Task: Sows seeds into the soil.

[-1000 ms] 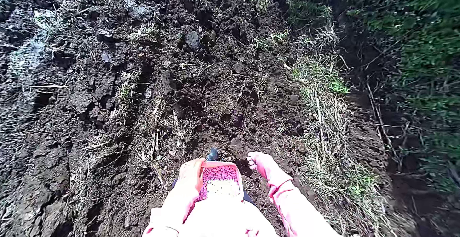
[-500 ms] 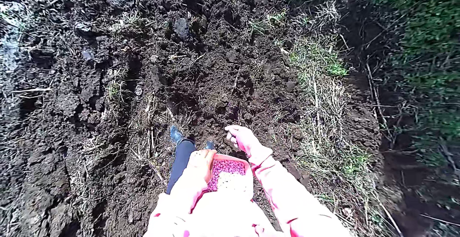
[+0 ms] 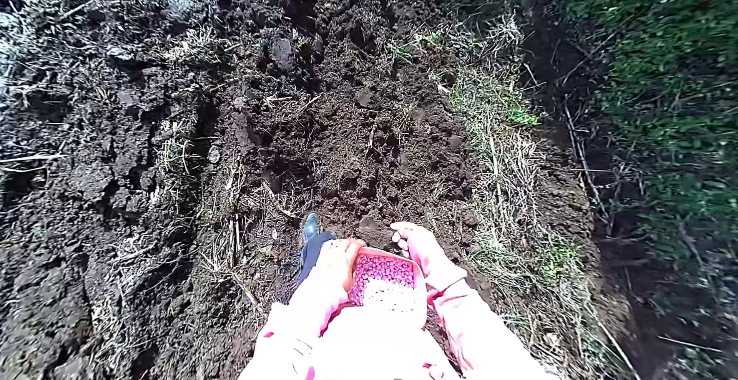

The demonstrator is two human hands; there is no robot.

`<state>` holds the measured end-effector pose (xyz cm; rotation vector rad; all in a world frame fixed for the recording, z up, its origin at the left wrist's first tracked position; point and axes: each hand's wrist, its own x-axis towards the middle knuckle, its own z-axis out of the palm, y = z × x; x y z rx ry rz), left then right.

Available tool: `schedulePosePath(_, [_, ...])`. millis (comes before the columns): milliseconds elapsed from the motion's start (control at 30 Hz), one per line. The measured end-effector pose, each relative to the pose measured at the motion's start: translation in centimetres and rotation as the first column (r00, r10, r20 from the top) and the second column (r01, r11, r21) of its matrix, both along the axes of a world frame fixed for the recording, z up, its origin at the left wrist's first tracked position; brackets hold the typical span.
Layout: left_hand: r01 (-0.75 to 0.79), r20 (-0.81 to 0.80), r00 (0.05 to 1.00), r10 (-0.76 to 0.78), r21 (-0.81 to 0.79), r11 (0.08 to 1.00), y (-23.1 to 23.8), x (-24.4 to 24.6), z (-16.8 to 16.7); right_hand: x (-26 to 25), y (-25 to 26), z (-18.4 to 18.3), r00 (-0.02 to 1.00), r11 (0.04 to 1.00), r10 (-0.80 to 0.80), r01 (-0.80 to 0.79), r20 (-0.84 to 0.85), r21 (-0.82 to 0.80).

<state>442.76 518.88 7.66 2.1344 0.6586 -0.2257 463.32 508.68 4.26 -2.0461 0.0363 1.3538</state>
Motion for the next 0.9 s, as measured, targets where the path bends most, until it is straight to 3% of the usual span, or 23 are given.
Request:
schedulePosePath(200, [0.207, 0.100, 0.973, -0.207, 0.014, 0.978, -0.8, 2.8, 1.1, 1.8, -5.1, 1.1, 0.972, 0.976, -0.216, 0.215, 0.094, 0.023])
schedulePosePath(400, [0.238, 0.304, 0.918, -0.253, 0.085, 0.967, -1.3, 3.5, 1.4, 1.4, -5.8, 1.7, 0.946, 0.954, -0.297, 0.288, 0.131, 0.084])
schedulePosePath(767, [0.291, 0.216, 0.930, -0.297, 0.060, 0.955, 0.4, 4.7, 0.4, 3.2, -5.7, 0.2, 0.954, 0.962, -0.272, 0.265, 0.124, 0.069])
schedulePosePath(900, [0.311, 0.083, 0.947, -0.311, 0.013, 0.950, 1.3, 5.3, 0.3, 3.8, -7.0, 0.2, 0.938, 0.946, -0.323, 0.324, 0.128, 0.013])
